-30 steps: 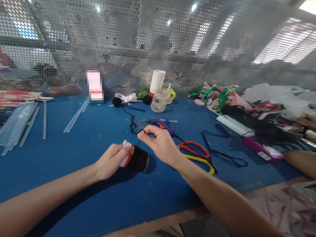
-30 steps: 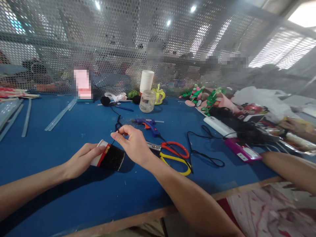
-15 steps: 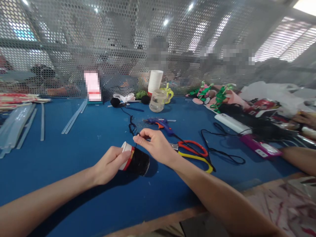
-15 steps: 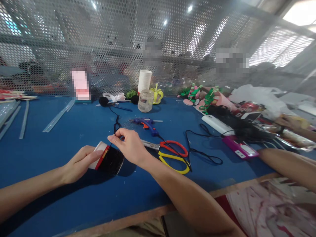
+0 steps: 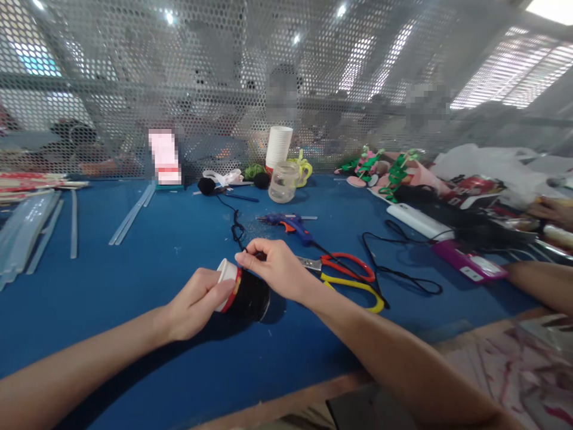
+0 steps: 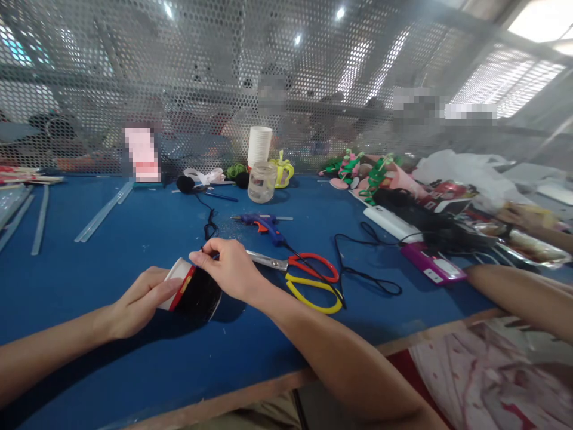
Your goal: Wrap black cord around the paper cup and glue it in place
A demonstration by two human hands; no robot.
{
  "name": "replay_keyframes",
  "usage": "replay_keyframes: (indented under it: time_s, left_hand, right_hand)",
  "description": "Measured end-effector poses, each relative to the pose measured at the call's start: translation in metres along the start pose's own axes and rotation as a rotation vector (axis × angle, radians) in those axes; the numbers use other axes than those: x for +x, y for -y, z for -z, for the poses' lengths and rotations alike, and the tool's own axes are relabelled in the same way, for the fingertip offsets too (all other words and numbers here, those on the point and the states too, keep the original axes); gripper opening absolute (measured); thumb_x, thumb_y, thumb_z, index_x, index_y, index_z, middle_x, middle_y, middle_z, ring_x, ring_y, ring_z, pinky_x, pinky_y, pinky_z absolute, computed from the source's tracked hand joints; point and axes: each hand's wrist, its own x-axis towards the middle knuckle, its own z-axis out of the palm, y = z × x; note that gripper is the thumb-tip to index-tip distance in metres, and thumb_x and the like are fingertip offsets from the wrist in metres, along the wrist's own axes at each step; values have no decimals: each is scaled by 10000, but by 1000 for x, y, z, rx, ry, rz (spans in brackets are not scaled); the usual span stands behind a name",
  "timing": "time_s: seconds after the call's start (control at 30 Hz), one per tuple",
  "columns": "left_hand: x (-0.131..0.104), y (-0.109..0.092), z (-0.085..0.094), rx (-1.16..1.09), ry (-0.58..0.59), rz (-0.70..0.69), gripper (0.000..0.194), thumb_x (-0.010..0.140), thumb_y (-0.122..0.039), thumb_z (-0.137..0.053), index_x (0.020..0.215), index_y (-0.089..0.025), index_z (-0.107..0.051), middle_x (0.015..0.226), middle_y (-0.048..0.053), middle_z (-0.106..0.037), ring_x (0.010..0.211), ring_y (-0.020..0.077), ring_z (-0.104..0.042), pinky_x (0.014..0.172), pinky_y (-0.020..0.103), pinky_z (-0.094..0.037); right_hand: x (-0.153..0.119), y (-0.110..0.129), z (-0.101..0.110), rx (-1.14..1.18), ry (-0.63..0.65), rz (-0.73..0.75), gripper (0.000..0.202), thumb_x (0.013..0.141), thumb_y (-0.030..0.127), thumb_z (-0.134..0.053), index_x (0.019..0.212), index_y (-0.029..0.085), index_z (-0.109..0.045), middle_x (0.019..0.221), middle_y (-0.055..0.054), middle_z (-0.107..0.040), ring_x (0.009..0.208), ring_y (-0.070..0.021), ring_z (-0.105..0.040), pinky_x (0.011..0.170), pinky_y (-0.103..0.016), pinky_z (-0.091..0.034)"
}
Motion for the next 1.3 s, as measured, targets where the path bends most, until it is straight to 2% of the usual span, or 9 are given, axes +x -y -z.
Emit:
replay_keyframes:
  time_s: [0.27,0.6,0.9,1.2,1.3]
  left_hand:
    - [0,2,-1,55,-27,-61,358,817,-245,-264,469,-163,-269,446,-52,-262,418,58,-243,430,214,-220]
    - [-1,2,0,-35,-61,-46,359,824,-244,-275,474,-166,-255,447,-51,-263,416,56,-224,414,212,-211]
    - [-2,5,-1,-89,-71,-28,366,828,-261,-268,474,-169,-258,444,-53,-261,413,58,-216,404,209,-212]
    - [-3,4,0,6,-89,-154,347,829,-207,-268,484,-169,-251,446,-51,-274,410,58,-240,413,210,-224]
    - [-2,3,1,79,-92,-282,329,814,-153,-276,485,-167,-257,446,-46,-299,417,61,-261,429,214,-238]
  right_hand:
    - [-1,1,-2,-1,-13,7,225,726,303,-501,561,160,-445,498,61,-370,462,-62,-316,478,-206,-287]
    - [0,-3,-8,20,-31,18,237,735,314,-489,560,164,-429,506,58,-364,477,-69,-326,485,-207,-283]
    - [1,-3,-9,64,15,-34,244,731,320,-489,557,162,-423,488,65,-335,456,-61,-289,450,-200,-255]
    - [0,-5,-10,125,4,-11,253,734,340,-480,562,164,-421,510,61,-334,477,-66,-306,467,-200,-273]
    - [0,-7,-12,163,29,-28,251,735,370,-478,600,163,-441,529,56,-363,487,-68,-326,470,-199,-286]
